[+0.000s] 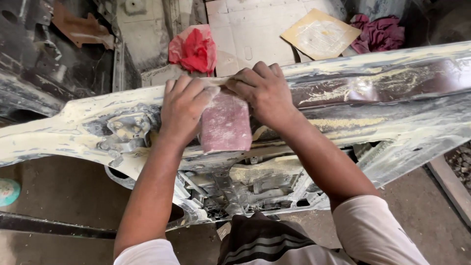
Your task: The person sands a car door frame with a sanding block, moving the block back and forth across the surface to smooth it. The person holds the door frame with one hand while sanding with the other.
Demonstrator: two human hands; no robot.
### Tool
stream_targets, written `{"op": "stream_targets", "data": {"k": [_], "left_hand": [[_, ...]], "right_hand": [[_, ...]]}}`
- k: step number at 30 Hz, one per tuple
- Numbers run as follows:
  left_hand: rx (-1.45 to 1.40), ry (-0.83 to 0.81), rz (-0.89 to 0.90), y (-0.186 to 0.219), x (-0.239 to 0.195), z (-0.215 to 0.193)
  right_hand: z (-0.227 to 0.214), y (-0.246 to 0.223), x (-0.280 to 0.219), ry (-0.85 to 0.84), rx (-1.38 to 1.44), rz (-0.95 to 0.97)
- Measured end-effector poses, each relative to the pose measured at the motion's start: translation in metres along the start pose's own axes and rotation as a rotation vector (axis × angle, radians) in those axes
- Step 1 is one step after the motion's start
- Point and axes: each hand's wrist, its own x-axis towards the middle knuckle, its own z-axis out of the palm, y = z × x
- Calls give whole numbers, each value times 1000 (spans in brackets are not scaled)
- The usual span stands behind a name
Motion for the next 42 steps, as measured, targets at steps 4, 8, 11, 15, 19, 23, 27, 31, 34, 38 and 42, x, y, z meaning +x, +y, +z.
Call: {"op": "stream_targets", "data": {"k": [4,8,11,15,19,23,27,31,34,38,42], "left_hand": [[52,69,177,16,34,60],[-90,97,221,75,95,107],[-78,-64,193,105,124,116],[-17,10,241,91,109,97],[40,72,297,41,71,78],[213,0,267,-12,16,32],[168,-3,182,-32,-19,-34],[65,-41,-2,-32,-30,-47],[26,-20,-21,-31,-21,-16],[91,75,137,-2,18,40],[21,82,171,49,65,86]], "right_hand": [[-4,49,-41,7,-53,12],[-24,122,-105,-62,-186,167],[-67,122,-95,-54,-35,237],[-40,128,-112,-42,-22,270],[-17,81,-73,-24,-58,174],[4,19,-18,63,-29,-12],[30,-37,22,63,-6,-42],[37,-50,33,20,49,-23],[30,-27,17,1,25,-21],[-4,21,-18,-7,-76,-4],[-18,86,-68,-15,-108,65]]}}
